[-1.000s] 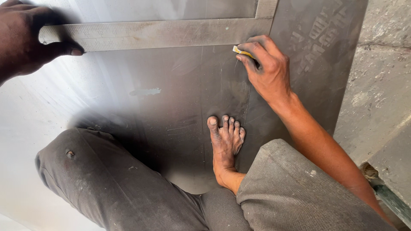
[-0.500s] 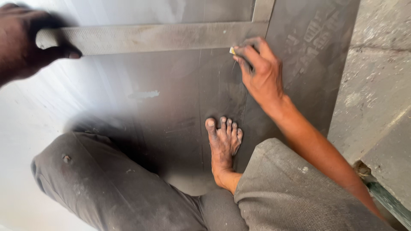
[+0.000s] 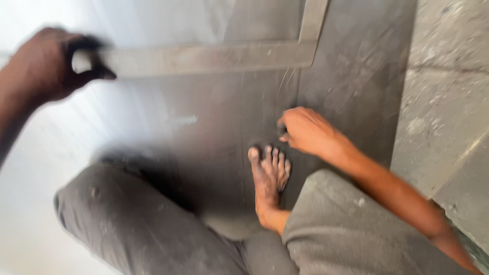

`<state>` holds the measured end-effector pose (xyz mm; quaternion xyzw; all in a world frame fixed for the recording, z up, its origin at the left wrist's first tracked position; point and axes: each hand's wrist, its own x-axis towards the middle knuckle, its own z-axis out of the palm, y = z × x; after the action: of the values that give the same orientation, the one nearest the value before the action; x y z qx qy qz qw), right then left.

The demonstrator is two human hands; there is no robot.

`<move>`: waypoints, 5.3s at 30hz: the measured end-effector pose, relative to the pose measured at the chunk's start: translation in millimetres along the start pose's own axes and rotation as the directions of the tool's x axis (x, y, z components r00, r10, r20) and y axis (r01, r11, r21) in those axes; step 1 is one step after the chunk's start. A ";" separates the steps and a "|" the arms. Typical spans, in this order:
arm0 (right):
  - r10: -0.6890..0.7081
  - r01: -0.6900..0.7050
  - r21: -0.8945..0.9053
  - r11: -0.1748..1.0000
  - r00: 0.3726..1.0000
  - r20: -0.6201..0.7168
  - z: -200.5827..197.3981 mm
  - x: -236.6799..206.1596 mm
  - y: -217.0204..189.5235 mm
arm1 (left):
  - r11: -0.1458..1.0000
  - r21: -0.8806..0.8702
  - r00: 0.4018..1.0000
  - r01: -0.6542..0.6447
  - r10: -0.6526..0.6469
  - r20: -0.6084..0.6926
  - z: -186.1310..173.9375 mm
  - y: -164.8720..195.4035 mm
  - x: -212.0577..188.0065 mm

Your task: The person places a metal sheet on the floor and uses a ruler and a pencil to draw straight lines on its surface. They repeatedly reposition the ruler to create intersecting lines and mark the sheet.

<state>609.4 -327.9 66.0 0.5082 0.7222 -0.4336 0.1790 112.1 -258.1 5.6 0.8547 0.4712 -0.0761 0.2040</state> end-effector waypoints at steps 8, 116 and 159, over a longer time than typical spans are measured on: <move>-0.032 0.233 0.160 0.959 0.652 -0.758 0.6 16.8 -2.0 | 0.982 0.188 0.994 0.016 -0.035 0.101 -1.8 5.9 -0.3; -0.034 0.039 0.053 0.998 0.995 -0.095 15.2 23.1 -48.1 | 0.951 -0.157 0.948 0.268 -0.231 0.220 -47.2 33.2 15.3; -0.158 0.263 0.069 0.962 0.746 -0.646 9.3 56.6 -69.6 | 0.945 -0.118 0.939 0.305 -0.278 0.201 -32.1 28.3 13.0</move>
<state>522.2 -310.1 52.2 0.5519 0.7568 -0.3086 -0.1658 140.9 -247.9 38.3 0.7474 0.5766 -0.1480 0.2950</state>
